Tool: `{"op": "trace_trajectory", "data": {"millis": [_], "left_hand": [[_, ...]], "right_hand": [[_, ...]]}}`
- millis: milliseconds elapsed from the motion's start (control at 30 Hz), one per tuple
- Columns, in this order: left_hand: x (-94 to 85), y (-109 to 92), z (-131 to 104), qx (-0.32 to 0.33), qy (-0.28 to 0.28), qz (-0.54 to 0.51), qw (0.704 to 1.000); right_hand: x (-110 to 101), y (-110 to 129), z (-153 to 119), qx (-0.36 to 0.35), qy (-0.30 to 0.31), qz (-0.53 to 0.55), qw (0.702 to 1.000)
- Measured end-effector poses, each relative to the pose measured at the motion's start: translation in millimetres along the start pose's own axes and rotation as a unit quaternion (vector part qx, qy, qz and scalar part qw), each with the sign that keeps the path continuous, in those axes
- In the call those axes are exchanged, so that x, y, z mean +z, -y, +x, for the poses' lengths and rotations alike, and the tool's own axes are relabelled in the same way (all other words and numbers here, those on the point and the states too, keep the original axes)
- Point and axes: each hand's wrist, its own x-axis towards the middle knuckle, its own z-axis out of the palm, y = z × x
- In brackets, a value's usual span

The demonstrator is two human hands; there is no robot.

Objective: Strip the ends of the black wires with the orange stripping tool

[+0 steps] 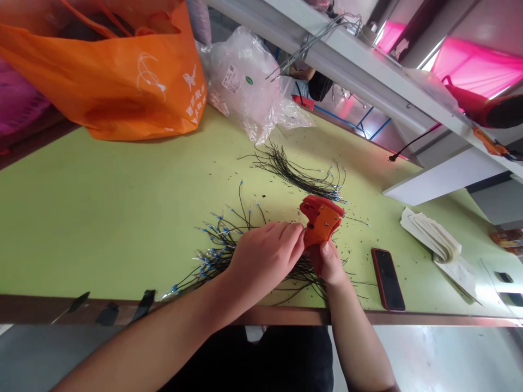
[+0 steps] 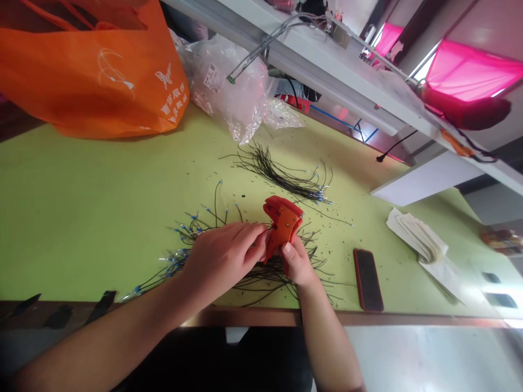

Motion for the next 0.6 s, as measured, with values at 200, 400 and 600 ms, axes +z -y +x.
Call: {"op": "trace_trajectory", "data": {"millis": [200,400,600], "left_hand": [[-4.5,-1,1,-0.012,0.012,0.016,1.000],[-6.0,0,1,-0.013,0.023,0.029,0.999],[-4.1,0,0,-0.015,0.027,0.026,0.999]], "right_hand": [[-10,-5,-2,0.002,0.005,-0.056,0.998],[-13,-3,-3,0.001,0.023,-0.065,0.998],[-15,-3,-3,0.015,0.032,-0.063,0.997]]}}
